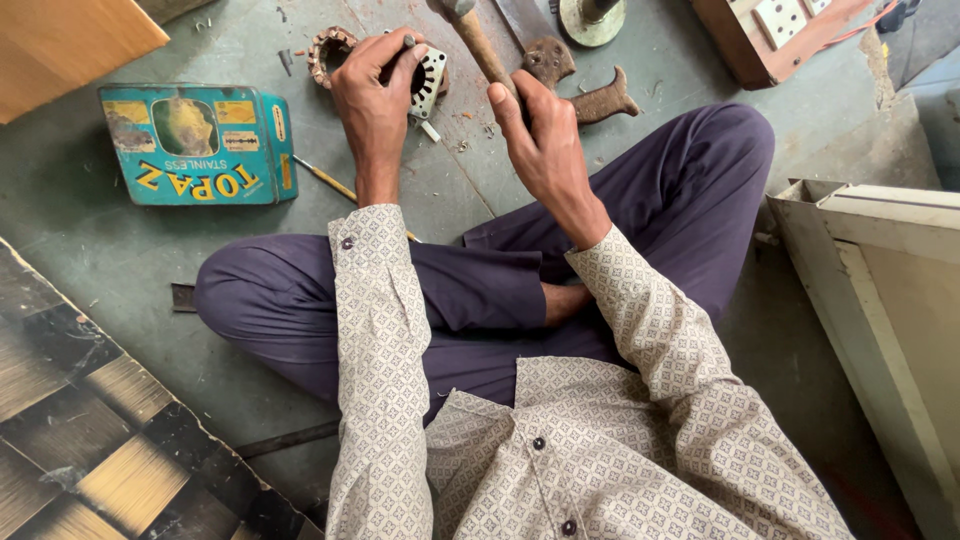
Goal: The person sits cross-legged on the floor holding a motor end plate against a wound stator and repeatedly taps around its edge with a small hammer to seat it. They turn the plate and reposition it between taps, then lift the assembled part at the end.
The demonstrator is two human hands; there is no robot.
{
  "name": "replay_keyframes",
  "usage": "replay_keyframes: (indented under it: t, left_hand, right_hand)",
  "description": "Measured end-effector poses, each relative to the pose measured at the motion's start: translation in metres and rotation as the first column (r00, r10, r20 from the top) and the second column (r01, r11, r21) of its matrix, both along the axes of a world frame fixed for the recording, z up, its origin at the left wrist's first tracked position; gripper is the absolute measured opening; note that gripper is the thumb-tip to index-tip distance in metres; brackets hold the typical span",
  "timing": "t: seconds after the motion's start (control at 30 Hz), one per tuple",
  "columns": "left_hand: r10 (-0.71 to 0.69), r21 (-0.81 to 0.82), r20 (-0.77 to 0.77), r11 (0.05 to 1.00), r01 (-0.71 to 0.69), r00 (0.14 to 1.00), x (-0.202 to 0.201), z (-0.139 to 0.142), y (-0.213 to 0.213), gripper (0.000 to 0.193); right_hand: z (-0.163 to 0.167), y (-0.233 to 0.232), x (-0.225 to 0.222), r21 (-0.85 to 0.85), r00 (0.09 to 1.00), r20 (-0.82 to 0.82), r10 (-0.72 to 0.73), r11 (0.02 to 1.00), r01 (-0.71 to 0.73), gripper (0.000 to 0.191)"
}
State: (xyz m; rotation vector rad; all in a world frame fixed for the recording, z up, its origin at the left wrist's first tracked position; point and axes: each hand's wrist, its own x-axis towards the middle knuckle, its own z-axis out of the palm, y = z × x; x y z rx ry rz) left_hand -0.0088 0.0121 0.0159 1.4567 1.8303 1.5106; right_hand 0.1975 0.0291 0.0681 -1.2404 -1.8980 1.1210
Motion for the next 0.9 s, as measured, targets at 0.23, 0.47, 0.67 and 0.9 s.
replay_keyframes:
  t: [0.23, 0.47, 0.67, 0.9]
  left_hand:
    - [0.037, -0.017, 0.006, 0.999, -0.037, 0.999, 0.0, -0.01, 0.002, 0.017]
    - [0.058, 0.012, -0.017, 0.998, -0.058, 0.998, 0.0, -0.011, 0.002, 0.021]
    - [0.067, -0.023, -0.001, 0.997, -0.067, 0.998, -0.002, -0.012, 0.003, 0.02]
    - [0.053, 0.001, 0.041, 0.999, -0.053, 0.998, -0.005, -0.018, 0.004, 0.019]
  right_hand:
    - [0.007, -0.002, -0.001, 0.08, 0.997, -0.039, 0.064, 0.995, -0.061, 0.039]
    - [0.011, -0.006, -0.011, 0.179, 0.987, 0.154, 0.041, 0.981, -0.069, 0.032]
    - [0.014, -0.007, -0.012, 0.068, 0.986, 0.16, 0.037, 0.997, -0.048, 0.031]
    - [0.018, -0.005, -0.012, 0.096, 0.995, 0.088, 0.049, 0.994, -0.057, 0.035]
